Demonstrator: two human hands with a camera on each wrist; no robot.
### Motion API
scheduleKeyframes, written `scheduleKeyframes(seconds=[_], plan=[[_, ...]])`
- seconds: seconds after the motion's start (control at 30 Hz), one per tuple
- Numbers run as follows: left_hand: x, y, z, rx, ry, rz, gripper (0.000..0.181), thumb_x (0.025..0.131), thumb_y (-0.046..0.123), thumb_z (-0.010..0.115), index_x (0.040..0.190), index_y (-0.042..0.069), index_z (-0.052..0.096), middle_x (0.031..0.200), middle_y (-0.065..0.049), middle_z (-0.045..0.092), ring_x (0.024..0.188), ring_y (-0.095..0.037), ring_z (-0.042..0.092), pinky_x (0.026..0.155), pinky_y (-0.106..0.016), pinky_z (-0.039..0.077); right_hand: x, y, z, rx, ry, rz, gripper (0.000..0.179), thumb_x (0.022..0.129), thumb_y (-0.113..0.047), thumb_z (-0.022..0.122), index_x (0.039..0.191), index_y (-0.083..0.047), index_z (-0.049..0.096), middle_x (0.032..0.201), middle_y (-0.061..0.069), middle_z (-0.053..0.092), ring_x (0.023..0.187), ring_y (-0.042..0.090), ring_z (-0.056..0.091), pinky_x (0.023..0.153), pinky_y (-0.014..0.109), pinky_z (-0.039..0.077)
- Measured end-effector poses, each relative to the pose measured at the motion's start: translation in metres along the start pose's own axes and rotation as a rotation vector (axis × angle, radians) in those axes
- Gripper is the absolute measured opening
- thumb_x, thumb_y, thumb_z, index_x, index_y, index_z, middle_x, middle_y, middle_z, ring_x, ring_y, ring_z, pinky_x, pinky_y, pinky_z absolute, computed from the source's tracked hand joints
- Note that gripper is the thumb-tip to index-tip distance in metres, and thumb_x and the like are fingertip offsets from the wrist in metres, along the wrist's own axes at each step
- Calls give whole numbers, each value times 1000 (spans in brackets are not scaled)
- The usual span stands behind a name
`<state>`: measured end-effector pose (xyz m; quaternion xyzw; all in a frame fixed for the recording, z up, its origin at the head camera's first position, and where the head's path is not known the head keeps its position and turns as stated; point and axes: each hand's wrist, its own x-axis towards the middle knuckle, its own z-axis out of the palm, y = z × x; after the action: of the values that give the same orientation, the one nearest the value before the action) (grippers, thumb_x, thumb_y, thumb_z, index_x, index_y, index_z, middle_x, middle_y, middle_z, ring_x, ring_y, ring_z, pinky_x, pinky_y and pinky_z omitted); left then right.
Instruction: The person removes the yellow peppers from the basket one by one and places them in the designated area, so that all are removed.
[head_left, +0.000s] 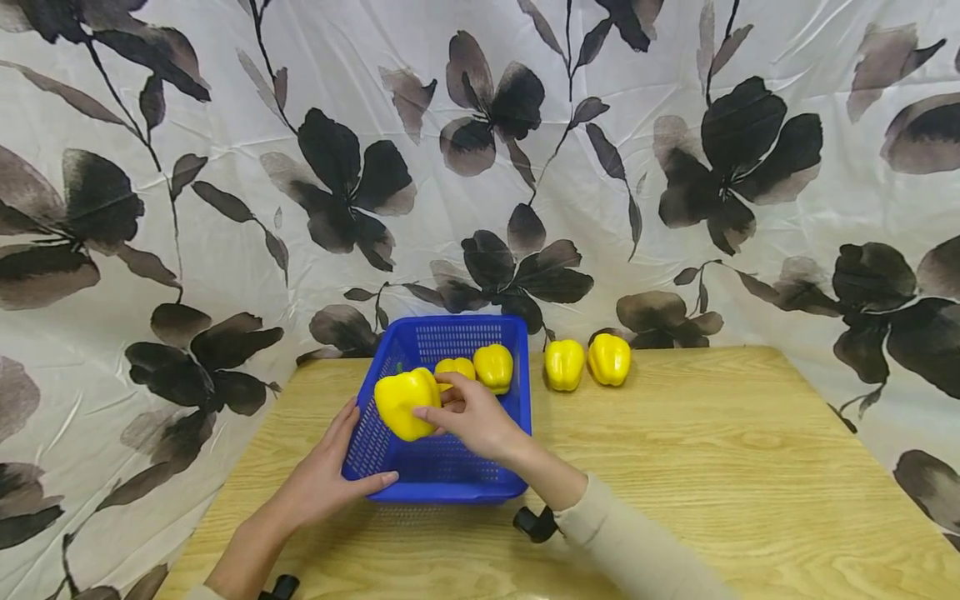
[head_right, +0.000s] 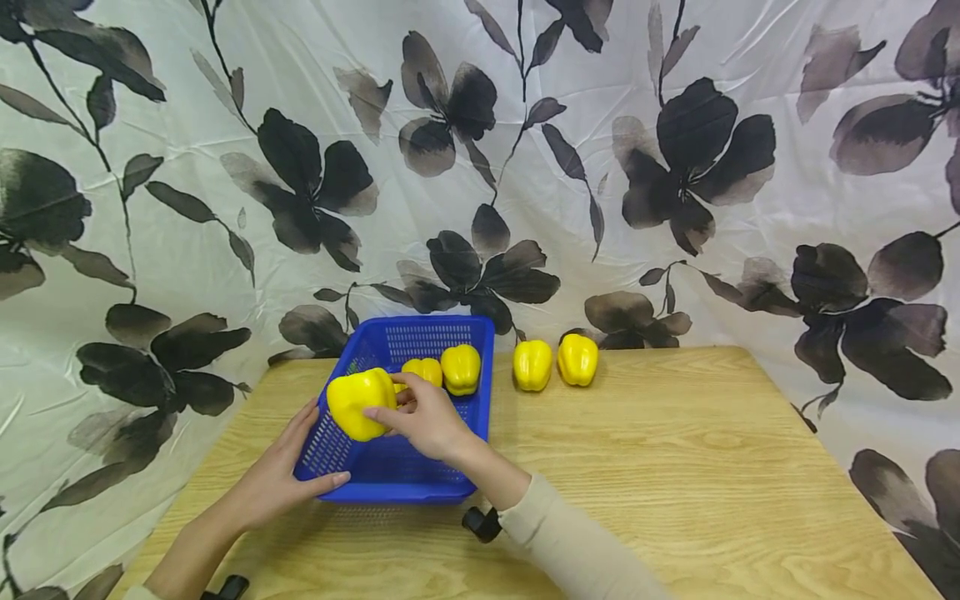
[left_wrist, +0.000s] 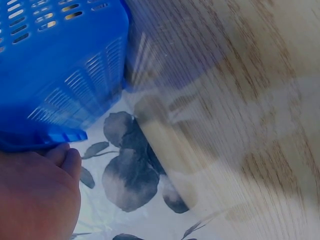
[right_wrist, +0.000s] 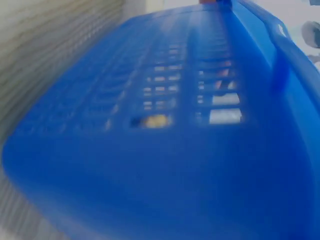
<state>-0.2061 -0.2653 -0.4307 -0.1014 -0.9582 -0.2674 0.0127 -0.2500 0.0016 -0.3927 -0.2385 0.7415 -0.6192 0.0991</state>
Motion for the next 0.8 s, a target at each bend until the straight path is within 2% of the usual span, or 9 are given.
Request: scheduleKeyframes(seconds=[0.2,0.37,0.47,0.6,0.8], plan=[[0,-1,1,6,3,0,122,82,70,72,164,5,10,171,-17,6,149,-50,26,110,-74,30,-7,0,-19,-30,12,-6,70,96,-31,74,152,-2,44,120,17,69,89,21,73,80,35,62],[-1,-2,0,10,5,0,121,82,67,73,164,5,10,171,-17,5,150,-50,23,111,-74,29,-11,-2,-36,-56,10,-36,71,95,-28,75,152,1,42,117,18,69,91,21,73,84,44,61],[-1,-3,0,15,2,-3,121,83,67,73,165,5,9,171,-16,5,150,-50,22,111,-74,29,-13,-4,-44,-69,12,-43,72,95,-27,76,151,2,42,116,19,69,90,21,73,83,43,62],[0,-3,0,20,4,-1,121,82,67,73,165,6,9,172,-16,5,150,-50,23,111,-73,29,-15,-6,-52,-75,13,-44,69,95,-24,75,151,3,43,121,22,67,91,23,74,79,34,62],[0,-3,1,14,3,-4,122,82,67,73,165,6,8,172,-15,4,150,-50,23,111,-73,29,-16,-6,-63,-91,9,-58,67,96,-23,74,150,3,43,124,26,65,94,25,74,81,37,62]])
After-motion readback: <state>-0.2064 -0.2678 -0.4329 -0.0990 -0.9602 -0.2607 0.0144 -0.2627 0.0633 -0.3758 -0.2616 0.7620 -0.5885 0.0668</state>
